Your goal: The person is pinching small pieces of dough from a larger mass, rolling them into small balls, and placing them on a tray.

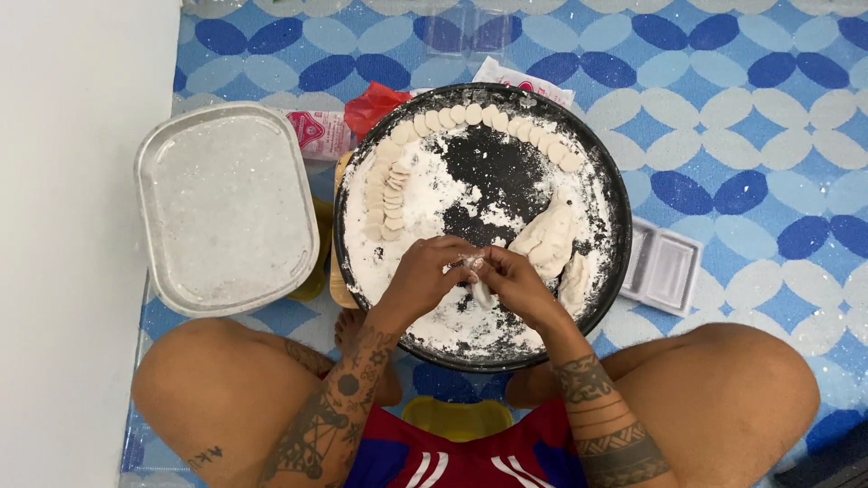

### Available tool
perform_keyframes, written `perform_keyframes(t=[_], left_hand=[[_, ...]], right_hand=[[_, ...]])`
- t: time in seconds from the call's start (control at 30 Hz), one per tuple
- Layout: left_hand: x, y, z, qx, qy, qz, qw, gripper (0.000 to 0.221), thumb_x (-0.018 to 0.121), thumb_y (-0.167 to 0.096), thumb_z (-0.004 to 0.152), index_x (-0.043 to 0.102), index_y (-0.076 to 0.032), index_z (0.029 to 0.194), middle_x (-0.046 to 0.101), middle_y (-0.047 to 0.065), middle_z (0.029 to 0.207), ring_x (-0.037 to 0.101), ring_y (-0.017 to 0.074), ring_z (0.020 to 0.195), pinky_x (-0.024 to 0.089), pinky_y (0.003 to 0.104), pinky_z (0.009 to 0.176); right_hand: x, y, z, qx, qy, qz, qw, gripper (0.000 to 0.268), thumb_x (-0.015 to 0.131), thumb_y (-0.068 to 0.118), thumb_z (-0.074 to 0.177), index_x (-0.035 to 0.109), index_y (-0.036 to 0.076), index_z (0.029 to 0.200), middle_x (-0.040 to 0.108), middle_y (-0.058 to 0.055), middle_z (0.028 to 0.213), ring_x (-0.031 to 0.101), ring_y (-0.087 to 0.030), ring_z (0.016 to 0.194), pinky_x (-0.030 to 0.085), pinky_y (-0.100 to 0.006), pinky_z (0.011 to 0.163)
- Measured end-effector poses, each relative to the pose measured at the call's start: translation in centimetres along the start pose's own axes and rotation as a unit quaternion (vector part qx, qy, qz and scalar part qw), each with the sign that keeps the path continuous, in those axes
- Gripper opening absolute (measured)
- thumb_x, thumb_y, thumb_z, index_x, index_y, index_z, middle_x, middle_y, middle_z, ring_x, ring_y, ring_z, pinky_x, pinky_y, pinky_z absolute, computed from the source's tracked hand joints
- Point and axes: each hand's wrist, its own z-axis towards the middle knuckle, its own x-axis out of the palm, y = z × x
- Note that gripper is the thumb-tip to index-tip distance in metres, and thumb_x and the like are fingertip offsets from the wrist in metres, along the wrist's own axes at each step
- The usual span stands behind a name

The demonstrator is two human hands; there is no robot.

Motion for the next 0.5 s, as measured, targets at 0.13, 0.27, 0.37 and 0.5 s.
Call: perform_keyframes(t=[0.13, 0.27, 0.37, 0.5], left_hand=[[0.1, 0.4, 0.4, -0.004, -0.019, -0.034, 0.999, 0.015, 0.071, -0.024, 0.094, 0.079, -0.02, 0.105, 0.076, 0.0, 0.109, 0.071, 0.0309, 0.105, 0.051, 0.045, 0.093], [-0.3, 0.3, 0.8, 0.014, -0.011, -0.035, 0.999, 0.014, 0.065, -0.018, 0.097, 0.079, -0.016, 0.098, 0.078, 0.005, 0.104, 0.072, 0.0333, 0.1, 0.053, 0.045, 0.09], [-1.2, 0.8, 1.1, 0.011, 0.011, -0.054, 0.998, 0.016, 0.063, -0.015, 0.098, 0.079, -0.013, 0.099, 0.078, 0.008, 0.103, 0.071, 0.0372, 0.1, 0.053, 0.048, 0.089], [-1.3, 0.3, 1.3, 0.003, 0.033, -0.007, 0.999, 0.019, 0.058, -0.01, 0.098, 0.077, -0.009, 0.101, 0.076, 0.014, 0.104, 0.069, 0.0416, 0.101, 0.053, 0.051, 0.091]], right_hand=[[0.0, 2.5, -0.3, 0.014, 0.021, 0.017, 1.0, 0.021, 0.057, 0.014, 0.103, 0.071, -0.001, 0.107, 0.066, -0.005, 0.082, 0.054, -0.011, 0.071, 0.044, -0.024, 0.063], [-0.6, 2.9, -0.3, 0.016, 0.036, 0.021, 0.999, 0.02, 0.059, 0.016, 0.101, 0.071, 0.0, 0.107, 0.062, 0.0, 0.08, 0.053, -0.006, 0.07, 0.042, -0.021, 0.061], [-1.8, 1.4, 0.1, 0.023, 0.067, -0.029, 0.997, 0.023, 0.058, 0.013, 0.101, 0.07, -0.003, 0.112, 0.064, -0.008, 0.081, 0.053, -0.015, 0.071, 0.044, -0.029, 0.065], [-2.2, 0.7, 0.8, 0.043, 0.086, -0.173, 0.98, 0.024, 0.063, 0.022, 0.097, 0.073, 0.002, 0.106, 0.066, -0.015, 0.079, 0.061, -0.024, 0.076, 0.052, -0.038, 0.071]])
